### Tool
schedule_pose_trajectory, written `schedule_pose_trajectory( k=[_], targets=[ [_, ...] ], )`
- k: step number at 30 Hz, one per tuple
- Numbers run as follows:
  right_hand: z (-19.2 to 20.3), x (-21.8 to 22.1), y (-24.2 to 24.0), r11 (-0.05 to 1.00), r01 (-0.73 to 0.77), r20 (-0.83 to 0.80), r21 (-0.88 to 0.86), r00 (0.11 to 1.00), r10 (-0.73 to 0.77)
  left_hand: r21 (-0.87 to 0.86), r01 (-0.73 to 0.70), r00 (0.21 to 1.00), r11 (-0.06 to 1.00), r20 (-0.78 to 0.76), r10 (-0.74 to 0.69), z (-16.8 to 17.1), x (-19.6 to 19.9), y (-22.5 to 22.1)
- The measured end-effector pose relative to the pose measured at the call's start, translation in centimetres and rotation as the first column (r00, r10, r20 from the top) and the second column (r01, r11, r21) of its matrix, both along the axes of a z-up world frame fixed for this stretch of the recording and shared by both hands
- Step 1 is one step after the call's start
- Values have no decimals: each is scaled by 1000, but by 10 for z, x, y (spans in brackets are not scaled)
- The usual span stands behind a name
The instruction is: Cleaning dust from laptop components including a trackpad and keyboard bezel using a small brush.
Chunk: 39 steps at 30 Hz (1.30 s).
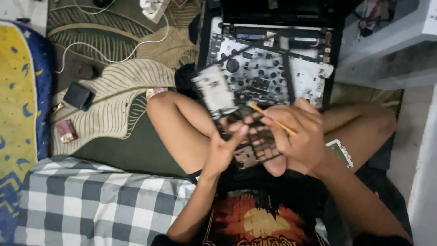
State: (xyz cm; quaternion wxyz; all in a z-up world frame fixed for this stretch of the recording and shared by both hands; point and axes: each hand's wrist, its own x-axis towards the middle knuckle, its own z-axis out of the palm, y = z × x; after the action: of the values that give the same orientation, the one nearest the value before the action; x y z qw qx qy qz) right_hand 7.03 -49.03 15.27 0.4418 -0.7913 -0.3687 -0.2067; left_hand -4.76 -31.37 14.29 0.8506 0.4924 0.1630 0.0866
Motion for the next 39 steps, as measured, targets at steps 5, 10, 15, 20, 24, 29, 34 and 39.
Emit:
schedule_pose_trajectory(
  k=[5,10,15,20,24,29,34,39],
  targets=[
    [30,3,-70,582,544,145,-604,794,-591,276,-20,869,961,-470,153,24,-32,49],
    [62,18,-61,939,343,-634,24,731,-251,-73,-427,887,901,-227,402,13,-54,84],
    [65,45,-47,940,339,-532,29,801,-273,-124,-270,963,955,-12,271,13,-65,87],
    [40,92,-48,977,213,-563,7,809,-172,-51,-297,910,954,-319,266,4,-71,79],
    [17,113,-39,983,143,-482,117,873,-69,-228,-314,922,922,-303,240,-8,-72,80],
    [12,114,-38,989,144,-517,-33,844,-140,-145,-128,991,981,-63,120,-13,-69,74],
    [40,96,-37,931,118,-165,-346,969,-184,-319,89,996,944,46,-78,-6,-58,62],
    [78,29,-37,910,246,-43,-333,960,-275,-212,-20,1000,977,-11,18,16,-50,49]
  ],
)
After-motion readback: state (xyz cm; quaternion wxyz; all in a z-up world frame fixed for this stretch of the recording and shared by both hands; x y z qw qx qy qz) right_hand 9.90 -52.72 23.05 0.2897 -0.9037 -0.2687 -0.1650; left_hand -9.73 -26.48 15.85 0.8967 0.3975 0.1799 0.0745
